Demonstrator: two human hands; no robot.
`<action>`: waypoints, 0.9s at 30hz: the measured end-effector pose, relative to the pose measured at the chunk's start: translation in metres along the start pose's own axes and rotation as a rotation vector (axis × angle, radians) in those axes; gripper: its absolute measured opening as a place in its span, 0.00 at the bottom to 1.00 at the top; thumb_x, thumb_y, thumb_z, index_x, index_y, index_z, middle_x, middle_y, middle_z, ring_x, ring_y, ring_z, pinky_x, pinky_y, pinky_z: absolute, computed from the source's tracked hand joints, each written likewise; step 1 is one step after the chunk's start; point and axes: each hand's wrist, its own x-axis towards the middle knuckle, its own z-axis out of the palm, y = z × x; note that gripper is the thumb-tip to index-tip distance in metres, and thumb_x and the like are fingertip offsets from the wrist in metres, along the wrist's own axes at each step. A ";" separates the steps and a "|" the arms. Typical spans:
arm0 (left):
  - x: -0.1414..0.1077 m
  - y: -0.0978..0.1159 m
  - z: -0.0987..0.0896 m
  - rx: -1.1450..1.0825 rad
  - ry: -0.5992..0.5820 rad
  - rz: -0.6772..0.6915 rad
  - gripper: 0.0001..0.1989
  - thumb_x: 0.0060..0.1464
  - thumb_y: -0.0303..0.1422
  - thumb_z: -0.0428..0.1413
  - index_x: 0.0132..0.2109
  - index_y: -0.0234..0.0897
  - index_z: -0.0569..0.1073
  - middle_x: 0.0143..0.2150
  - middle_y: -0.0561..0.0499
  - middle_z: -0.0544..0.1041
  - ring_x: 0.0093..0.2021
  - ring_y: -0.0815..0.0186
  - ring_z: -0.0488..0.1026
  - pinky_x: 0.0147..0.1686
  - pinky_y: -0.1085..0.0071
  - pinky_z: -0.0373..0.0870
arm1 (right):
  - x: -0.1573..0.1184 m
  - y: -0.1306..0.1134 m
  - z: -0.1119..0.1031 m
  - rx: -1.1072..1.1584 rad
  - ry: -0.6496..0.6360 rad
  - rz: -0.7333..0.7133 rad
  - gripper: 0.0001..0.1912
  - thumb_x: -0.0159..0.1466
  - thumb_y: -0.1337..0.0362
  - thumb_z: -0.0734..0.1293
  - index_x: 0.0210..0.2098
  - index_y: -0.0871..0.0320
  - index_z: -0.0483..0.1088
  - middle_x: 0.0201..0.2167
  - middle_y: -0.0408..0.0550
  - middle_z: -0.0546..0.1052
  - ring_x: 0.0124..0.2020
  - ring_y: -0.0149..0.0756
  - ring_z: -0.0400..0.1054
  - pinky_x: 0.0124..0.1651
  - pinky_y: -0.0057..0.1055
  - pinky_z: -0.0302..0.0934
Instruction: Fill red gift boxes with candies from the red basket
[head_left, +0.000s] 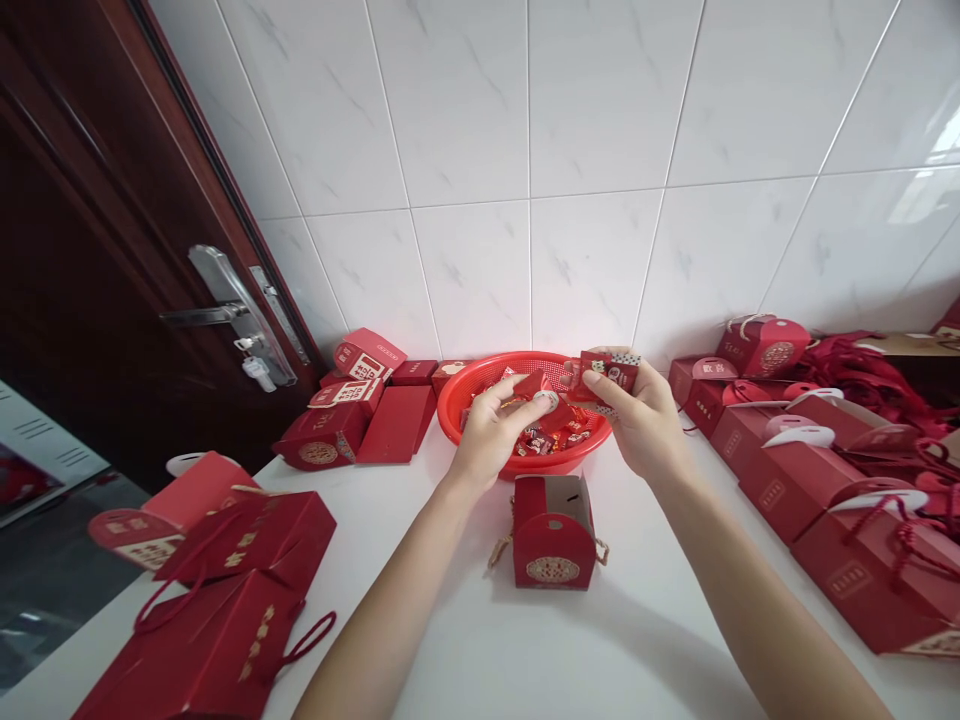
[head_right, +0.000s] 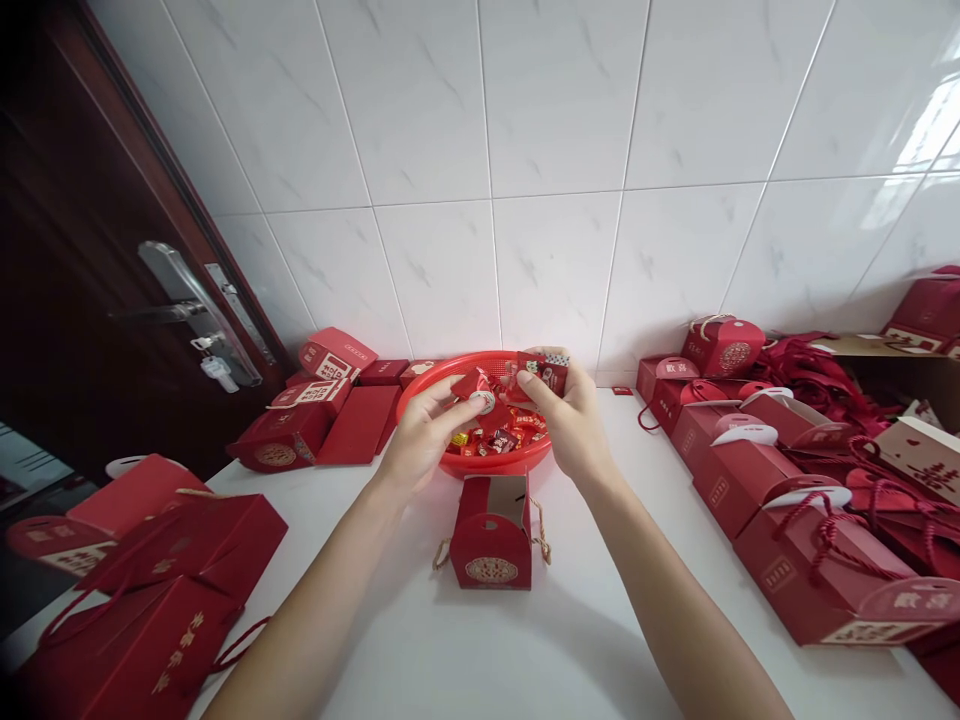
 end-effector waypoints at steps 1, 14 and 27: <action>0.001 0.000 0.000 -0.014 0.009 -0.001 0.15 0.45 0.35 0.69 0.41 0.36 0.81 0.42 0.47 0.83 0.49 0.55 0.78 0.53 0.59 0.71 | 0.001 -0.002 -0.002 0.026 -0.002 0.037 0.14 0.57 0.56 0.76 0.39 0.54 0.73 0.33 0.44 0.80 0.36 0.40 0.76 0.44 0.40 0.71; 0.002 -0.002 -0.005 0.074 -0.014 0.208 0.15 0.46 0.41 0.70 0.39 0.36 0.83 0.38 0.47 0.83 0.43 0.57 0.79 0.46 0.61 0.76 | -0.003 -0.024 -0.008 0.028 -0.314 0.324 0.16 0.54 0.57 0.78 0.37 0.59 0.77 0.32 0.48 0.81 0.34 0.38 0.76 0.42 0.35 0.71; 0.003 0.000 -0.008 -0.055 -0.049 0.095 0.25 0.43 0.34 0.71 0.51 0.42 0.79 0.40 0.51 0.81 0.45 0.59 0.78 0.50 0.61 0.74 | -0.005 -0.023 -0.007 -0.069 -0.359 0.172 0.17 0.58 0.55 0.75 0.43 0.57 0.77 0.36 0.48 0.81 0.37 0.39 0.76 0.43 0.36 0.70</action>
